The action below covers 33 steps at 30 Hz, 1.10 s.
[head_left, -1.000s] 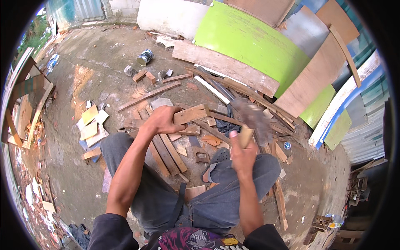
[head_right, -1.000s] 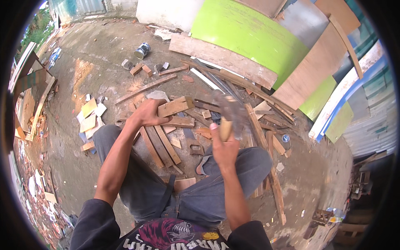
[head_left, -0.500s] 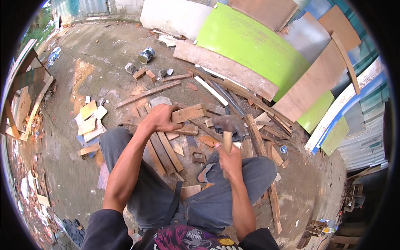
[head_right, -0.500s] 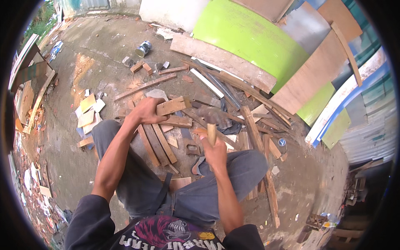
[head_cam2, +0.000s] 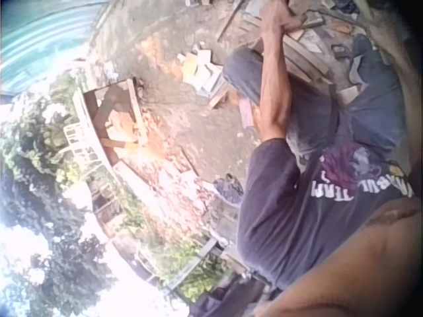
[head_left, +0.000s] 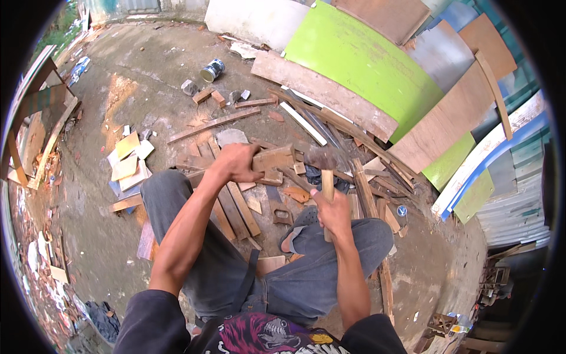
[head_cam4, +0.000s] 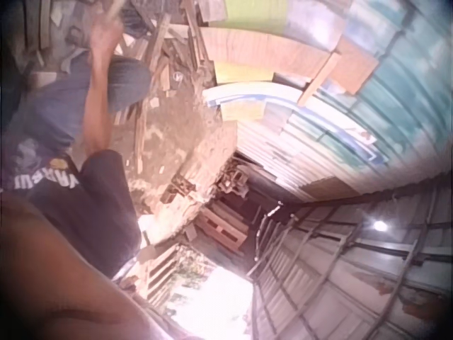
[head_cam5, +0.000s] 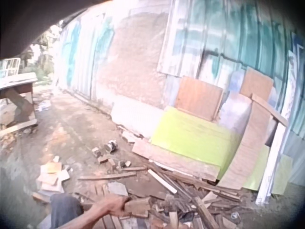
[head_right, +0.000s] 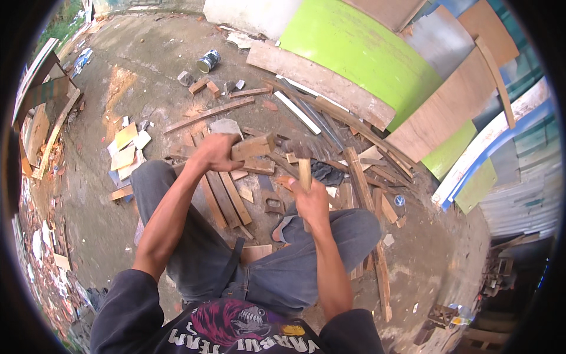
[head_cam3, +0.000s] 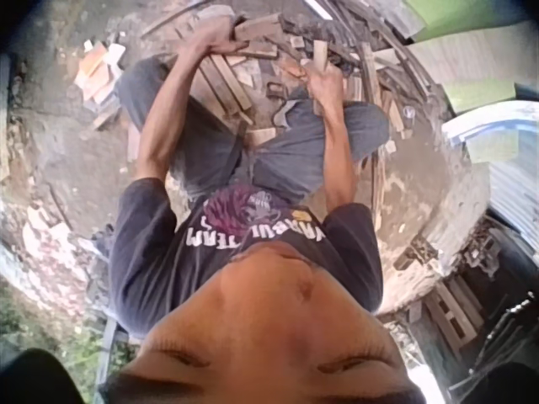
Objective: The person sits on the ground and repeatedly strikes a long wooden plank with a hammer to break it into smaller pieces. The person then picks up and examines the broken pieces.
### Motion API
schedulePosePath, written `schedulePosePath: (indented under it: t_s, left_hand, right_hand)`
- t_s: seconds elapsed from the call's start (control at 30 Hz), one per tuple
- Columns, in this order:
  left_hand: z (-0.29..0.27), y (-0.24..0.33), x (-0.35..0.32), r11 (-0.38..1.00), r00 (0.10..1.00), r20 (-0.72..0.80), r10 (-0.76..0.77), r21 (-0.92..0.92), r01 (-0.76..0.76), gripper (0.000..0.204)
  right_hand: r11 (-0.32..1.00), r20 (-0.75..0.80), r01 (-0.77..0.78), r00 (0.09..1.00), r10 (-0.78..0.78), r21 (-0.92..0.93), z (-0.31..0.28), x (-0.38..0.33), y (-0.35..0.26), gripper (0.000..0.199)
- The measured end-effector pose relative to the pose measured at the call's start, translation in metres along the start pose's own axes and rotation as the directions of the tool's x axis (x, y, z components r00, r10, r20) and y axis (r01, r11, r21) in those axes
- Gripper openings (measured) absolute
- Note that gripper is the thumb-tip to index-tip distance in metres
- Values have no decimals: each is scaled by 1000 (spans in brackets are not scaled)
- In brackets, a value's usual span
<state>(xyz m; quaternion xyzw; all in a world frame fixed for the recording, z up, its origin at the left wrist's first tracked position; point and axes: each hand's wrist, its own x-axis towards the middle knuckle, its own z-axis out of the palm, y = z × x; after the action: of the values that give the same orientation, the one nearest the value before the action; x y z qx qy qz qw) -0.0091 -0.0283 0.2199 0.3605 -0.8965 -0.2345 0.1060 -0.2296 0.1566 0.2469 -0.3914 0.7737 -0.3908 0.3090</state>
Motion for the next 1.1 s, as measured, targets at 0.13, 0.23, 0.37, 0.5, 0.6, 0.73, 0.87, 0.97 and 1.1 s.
schedulePosePath:
  t_s: [0.13, 0.23, 0.37, 0.5, 0.6, 0.73, 0.87, 0.97, 1.1]
  left_hand:
    - [7, 2, 4, 999, 999, 39, 18, 45, -19, 55]
    - [9, -3, 4, 999, 999, 43, 29, 17, -30, 55]
    - [7, -1, 3, 999, 996, 77, 43, -32, -40, 55]
    - [7, 4, 10, 997, 996, 65, 66, -53, -62, 53]
    - [-6, -7, 11, 995, 998, 63, 22, -103, -16, 54]
    - [-11, -1, -3, 998, 999, 22, 48, -53, -47, 54]
    - [-10, 0, -3, 999, 999, 38, 25, -41, -23, 56]
    - [-10, -5, -2, 999, 999, 3, 38, -34, -38, 57]
    - [-10, -3, -1, 999, 999, -13, 41, -7, -41, 57]
  right_hand:
    - [980, -81, -72, 993, 88, 186, -20, -9, -15, 27]
    - [926, -317, 150, 948, -35, 347, -39, -22, -67, 28]
    - [653, -520, 519, 826, -218, 551, -40, -26, -79, 30]
    - [875, -441, 469, 815, -377, 120, 18, -7, 34, 28]
    - [993, -108, 122, 987, -121, -3, 45, 1, 80, 24]
    - [918, -33, -236, 965, 260, 319, 24, -11, 42, 23]
    - [875, -294, 136, 956, 7, 465, -25, -16, -42, 28]
    - [718, -435, 412, 885, -168, 561, -40, -15, -83, 29]
    - [842, -330, 270, 937, -117, 468, -12, -5, -53, 26]
